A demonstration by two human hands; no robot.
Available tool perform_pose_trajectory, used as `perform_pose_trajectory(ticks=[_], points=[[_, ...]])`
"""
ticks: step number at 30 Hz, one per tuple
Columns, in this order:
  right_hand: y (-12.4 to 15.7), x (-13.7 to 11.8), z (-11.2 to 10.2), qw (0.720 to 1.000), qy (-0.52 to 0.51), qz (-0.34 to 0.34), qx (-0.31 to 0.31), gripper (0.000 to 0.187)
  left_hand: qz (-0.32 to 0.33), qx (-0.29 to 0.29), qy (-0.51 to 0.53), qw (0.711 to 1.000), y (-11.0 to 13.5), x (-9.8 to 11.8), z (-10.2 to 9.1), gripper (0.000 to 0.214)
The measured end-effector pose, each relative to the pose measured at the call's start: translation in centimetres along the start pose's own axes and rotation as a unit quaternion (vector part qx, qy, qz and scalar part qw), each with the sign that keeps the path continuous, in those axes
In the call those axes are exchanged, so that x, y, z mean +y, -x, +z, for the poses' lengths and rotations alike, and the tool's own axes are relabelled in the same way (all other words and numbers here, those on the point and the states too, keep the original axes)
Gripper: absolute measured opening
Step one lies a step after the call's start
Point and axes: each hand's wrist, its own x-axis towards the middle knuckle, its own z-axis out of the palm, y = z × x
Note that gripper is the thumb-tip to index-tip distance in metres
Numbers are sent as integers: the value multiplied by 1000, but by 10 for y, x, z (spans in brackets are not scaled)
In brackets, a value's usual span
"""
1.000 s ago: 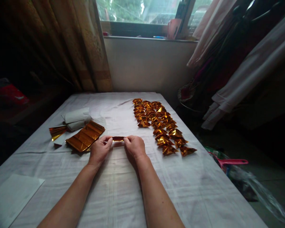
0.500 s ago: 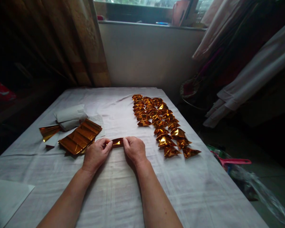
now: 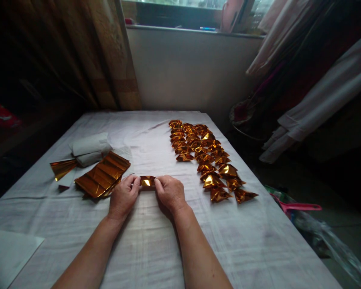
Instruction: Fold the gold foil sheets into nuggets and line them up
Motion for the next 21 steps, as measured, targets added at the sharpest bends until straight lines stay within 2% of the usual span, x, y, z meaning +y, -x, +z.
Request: perform_pose_trajectory(ticks=[3,9,16,21], points=[[0,2,2,1000,-26,-16,8,29,8,-2,22,1000,-2,-2,-1,25],[0,3,3,999,-17,-7,48,30,47,-44,87,994,-2,0,-8,27],[0,5,2,997,-59,-35,31,31,43,-62,91,993,-3,1,-10,34],[0,4,3,989,-141,-38,5,31,38,-51,140,988,-5,-5,-8,33]])
